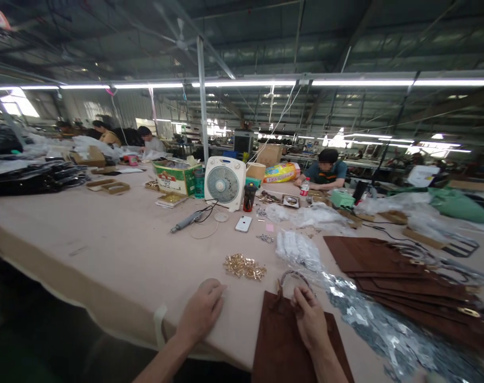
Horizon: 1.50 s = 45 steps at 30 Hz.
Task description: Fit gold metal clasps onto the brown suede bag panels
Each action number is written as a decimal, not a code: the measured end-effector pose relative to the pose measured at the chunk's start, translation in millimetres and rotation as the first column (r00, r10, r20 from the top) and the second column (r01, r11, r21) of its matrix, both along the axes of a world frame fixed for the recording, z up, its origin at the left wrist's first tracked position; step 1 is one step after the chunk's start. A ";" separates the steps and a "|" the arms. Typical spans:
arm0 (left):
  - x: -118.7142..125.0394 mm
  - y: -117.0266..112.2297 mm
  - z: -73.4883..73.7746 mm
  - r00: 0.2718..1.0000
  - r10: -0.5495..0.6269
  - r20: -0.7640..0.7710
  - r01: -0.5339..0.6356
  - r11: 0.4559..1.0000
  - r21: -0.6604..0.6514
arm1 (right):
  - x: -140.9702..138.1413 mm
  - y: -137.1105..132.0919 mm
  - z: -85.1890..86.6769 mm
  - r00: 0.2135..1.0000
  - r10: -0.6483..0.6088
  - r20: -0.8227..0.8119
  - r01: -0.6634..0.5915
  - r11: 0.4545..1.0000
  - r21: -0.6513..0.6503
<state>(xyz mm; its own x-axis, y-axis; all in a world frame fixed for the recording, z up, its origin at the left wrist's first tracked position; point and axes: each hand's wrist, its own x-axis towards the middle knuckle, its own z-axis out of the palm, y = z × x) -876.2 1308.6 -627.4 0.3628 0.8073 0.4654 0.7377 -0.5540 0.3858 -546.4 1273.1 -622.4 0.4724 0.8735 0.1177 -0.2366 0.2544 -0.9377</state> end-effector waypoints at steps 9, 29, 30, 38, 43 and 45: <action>67.2 33.7 42.4 0.990 -0.135 -0.032 0.136 0.989 0.053 | 15.5 6.2 -19.3 0.846 0.068 -0.529 -0.070 0.997 0.017; 196.5 145.0 84.1 0.917 -0.055 -0.394 -0.100 0.927 -0.361 | 40.2 45.6 -46.7 0.771 0.063 -0.634 -0.078 0.997 0.003; 197.5 145.7 85.0 0.933 -0.061 -0.355 -0.078 0.928 -0.365 | 39.1 42.6 -43.7 0.765 0.062 -0.641 -0.073 0.997 0.010; 238.1 129.0 80.9 0.956 -0.167 0.241 0.246 0.903 -0.353 | 35.8 10.5 0.3 0.688 0.134 -0.713 0.006 0.982 0.190; 273.9 67.1 47.5 0.548 0.001 0.836 0.614 0.679 -0.404 | 42.5 9.7 6.3 0.683 0.136 -0.717 0.086 0.961 0.264; 281.3 45.3 37.1 0.297 0.193 0.935 0.731 0.584 -0.353 | 44.1 10.4 5.2 0.700 0.128 -0.703 0.085 0.962 0.260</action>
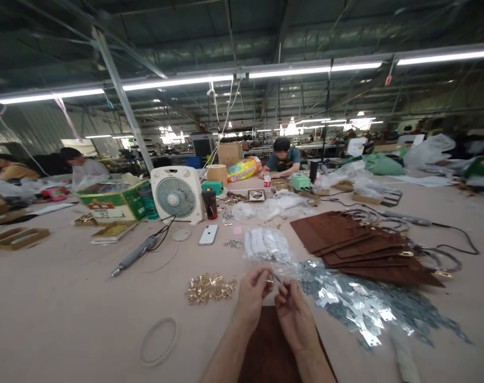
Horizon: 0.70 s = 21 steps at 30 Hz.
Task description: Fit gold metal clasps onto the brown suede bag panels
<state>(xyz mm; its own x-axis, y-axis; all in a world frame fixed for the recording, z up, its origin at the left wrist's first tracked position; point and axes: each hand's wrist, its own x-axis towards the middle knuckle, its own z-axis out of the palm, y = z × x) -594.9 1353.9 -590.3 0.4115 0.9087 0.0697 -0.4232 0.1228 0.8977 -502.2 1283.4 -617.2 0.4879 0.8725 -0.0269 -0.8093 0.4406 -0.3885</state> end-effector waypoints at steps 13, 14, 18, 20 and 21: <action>0.4 -14.5 -32.7 0.993 -0.049 0.104 0.058 0.995 -0.085 | -0.3 5.5 -13.9 0.995 0.096 -0.011 -0.096 0.992 -0.079; -0.2 -14.9 -32.9 0.994 -0.051 0.101 0.059 0.995 -0.077 | -0.1 5.5 -13.6 0.996 0.093 -0.007 -0.093 0.992 -0.079; -6.5 -20.3 -30.0 0.993 -0.027 0.114 0.035 0.997 -0.073 | 0.5 3.8 -11.7 0.995 0.097 0.026 -0.094 0.990 -0.104; -14.6 -18.8 -28.4 0.996 0.037 0.079 -0.033 0.999 -0.042 | 0.9 1.7 -11.0 0.997 0.069 0.043 -0.064 0.991 -0.118; -20.9 -15.1 -27.6 0.995 0.086 0.044 -0.085 0.996 -0.009 | 1.3 1.1 -11.1 0.997 0.053 0.051 -0.046 0.991 -0.122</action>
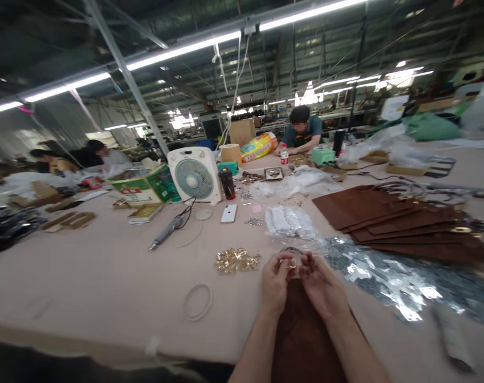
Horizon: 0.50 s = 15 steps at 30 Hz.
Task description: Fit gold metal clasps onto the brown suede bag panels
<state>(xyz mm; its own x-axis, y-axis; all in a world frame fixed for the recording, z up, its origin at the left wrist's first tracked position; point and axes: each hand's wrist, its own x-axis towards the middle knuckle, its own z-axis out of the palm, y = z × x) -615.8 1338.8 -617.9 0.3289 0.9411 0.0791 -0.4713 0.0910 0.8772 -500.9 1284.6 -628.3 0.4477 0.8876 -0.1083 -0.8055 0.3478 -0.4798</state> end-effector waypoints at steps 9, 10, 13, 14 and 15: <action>-84.3 28.6 23.4 0.879 0.327 -0.347 -0.253 0.937 0.241 | -1.4 -3.8 10.4 0.996 -0.007 -0.084 0.012 0.998 0.064; -89.3 23.8 21.9 0.878 0.324 -0.352 -0.247 0.937 0.246 | -2.0 -4.8 13.1 0.996 -0.012 -0.091 0.019 0.997 0.074; -105.0 7.2 10.1 0.861 0.331 -0.387 -0.246 0.936 0.253 | -2.8 -7.1 17.4 0.995 -0.026 -0.093 0.035 0.995 0.097; -111.9 2.3 5.4 0.850 0.344 -0.399 -0.260 0.932 0.251 | -3.0 -8.5 17.7 0.996 -0.027 -0.089 0.036 0.994 0.100; -119.9 -1.7 1.2 0.834 0.367 -0.412 -0.284 0.926 0.249 | -3.4 -10.2 17.6 0.996 -0.030 -0.082 0.038 0.994 0.100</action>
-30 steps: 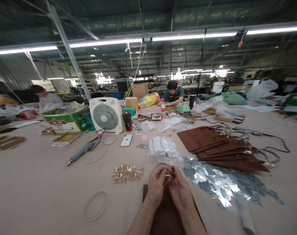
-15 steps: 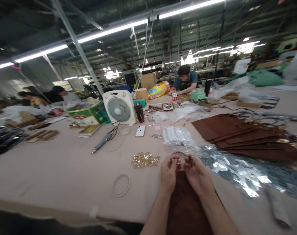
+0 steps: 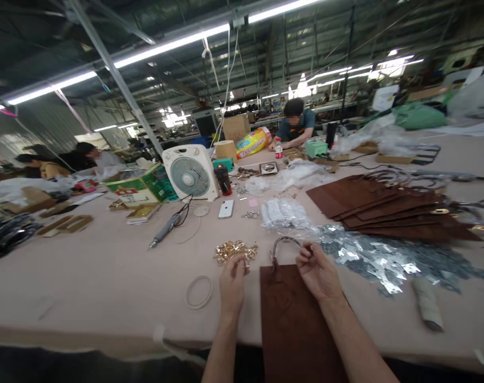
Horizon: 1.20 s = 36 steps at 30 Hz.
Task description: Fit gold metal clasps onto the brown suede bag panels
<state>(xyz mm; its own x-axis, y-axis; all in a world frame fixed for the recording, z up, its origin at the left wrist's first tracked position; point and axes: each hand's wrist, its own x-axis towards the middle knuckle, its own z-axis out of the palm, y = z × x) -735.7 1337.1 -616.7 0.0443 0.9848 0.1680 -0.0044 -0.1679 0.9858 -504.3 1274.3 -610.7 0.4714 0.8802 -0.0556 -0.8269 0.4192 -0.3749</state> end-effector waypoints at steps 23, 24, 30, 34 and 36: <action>-27.4 35.8 4.5 0.745 0.205 -0.635 0.212 0.829 0.517 | -3.0 5.1 -16.4 0.993 0.019 0.118 -0.011 0.998 -0.062; -23.1 41.2 4.9 0.690 0.150 -0.708 0.315 0.818 0.481 | -3.7 5.7 -15.5 0.992 0.020 0.124 -0.012 0.998 -0.063; -8.0 80.2 6.5 0.531 0.164 -0.831 0.363 0.842 0.399 | -4.0 7.4 -11.2 0.994 0.006 0.106 0.001 0.998 -0.062; -2.6 101.6 6.5 0.534 0.181 -0.826 0.301 0.872 0.385 | -3.1 10.1 -9.9 0.996 0.007 0.091 -0.001 0.998 -0.063; 0.7 109.9 4.9 0.534 0.195 -0.823 0.265 0.885 0.382 | -2.8 11.4 -9.8 0.996 0.005 0.089 0.001 0.998 -0.065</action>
